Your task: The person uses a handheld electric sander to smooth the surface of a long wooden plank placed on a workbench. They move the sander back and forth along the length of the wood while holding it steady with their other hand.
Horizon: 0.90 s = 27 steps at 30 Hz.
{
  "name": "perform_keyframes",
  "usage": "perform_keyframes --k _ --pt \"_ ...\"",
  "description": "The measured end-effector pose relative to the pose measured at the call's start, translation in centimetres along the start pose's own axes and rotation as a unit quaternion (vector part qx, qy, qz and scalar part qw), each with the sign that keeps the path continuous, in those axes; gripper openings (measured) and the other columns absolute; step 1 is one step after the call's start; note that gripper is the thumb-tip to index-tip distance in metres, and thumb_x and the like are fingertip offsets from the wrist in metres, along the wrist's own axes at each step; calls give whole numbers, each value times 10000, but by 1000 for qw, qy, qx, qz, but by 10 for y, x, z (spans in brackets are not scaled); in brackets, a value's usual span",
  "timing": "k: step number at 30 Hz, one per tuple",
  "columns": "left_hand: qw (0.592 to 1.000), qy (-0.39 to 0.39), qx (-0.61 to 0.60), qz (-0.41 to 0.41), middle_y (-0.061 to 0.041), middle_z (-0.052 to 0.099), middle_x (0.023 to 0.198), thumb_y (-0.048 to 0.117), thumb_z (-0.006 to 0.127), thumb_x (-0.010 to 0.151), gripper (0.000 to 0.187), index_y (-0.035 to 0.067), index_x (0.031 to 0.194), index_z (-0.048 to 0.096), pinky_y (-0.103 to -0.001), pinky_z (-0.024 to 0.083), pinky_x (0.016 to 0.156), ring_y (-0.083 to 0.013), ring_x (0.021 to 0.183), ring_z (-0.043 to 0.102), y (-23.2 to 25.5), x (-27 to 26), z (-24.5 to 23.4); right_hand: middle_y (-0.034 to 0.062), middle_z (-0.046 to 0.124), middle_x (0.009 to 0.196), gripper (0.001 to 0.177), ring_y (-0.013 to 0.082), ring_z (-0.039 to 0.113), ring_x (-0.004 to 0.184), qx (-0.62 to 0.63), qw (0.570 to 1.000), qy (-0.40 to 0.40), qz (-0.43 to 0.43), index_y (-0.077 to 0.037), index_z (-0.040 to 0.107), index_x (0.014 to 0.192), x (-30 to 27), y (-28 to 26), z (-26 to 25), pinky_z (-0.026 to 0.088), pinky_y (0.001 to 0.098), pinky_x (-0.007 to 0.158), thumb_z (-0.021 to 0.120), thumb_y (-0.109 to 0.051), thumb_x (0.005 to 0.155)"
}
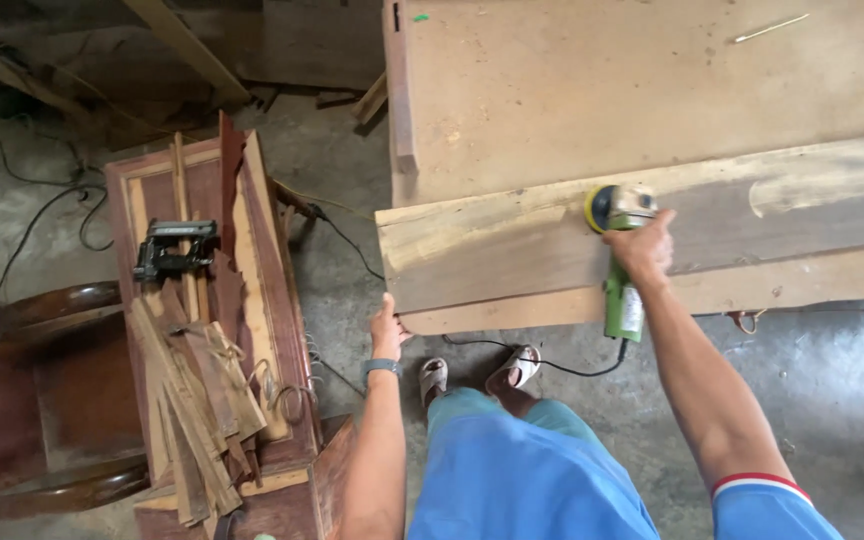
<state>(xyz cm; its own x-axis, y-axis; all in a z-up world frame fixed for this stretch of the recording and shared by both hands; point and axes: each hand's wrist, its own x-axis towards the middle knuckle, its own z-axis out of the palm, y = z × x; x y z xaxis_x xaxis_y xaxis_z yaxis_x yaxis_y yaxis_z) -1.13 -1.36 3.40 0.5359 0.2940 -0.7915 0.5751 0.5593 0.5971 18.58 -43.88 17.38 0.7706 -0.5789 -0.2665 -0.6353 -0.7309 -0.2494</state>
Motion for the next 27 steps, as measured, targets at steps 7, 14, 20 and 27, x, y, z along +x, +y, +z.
perform_keyframes --k 7,14,20,27 --pt "999 -8 -39 -14 -382 572 1354 633 584 1001 771 -17 1411 524 -748 462 975 -582 1251 536 5 -16 5 294 700 1133 1099 456 686 1122 5 992 -82 -100 -116 272 1550 -145 -108 22 552 570 931 910 -379 694" --pt "996 -25 -73 -54 -323 524 1417 658 582 996 816 -37 1417 509 -734 518 929 -553 1314 493 15 -42 14 238 718 1085 895 434 711 1083 -68 948 -194 -242 -157 232 1479 -271 -175 43 562 567 922 759 -351 782" --pt "995 -20 -58 -77 -307 464 1388 705 514 1002 874 -64 1414 473 -687 551 956 -494 1256 523 30 -69 19 247 689 1029 718 461 721 1006 -69 918 -190 -340 -122 296 1393 -303 -201 39 579 585 876 709 -177 808" --pt "996 -19 -17 -80 -268 529 1201 656 519 1013 806 -93 1310 541 -598 636 832 -412 1022 635 26 -61 16 218 671 1056 674 472 707 1031 -131 901 -188 -369 -173 288 1325 -284 -215 59 560 596 898 712 -290 813"
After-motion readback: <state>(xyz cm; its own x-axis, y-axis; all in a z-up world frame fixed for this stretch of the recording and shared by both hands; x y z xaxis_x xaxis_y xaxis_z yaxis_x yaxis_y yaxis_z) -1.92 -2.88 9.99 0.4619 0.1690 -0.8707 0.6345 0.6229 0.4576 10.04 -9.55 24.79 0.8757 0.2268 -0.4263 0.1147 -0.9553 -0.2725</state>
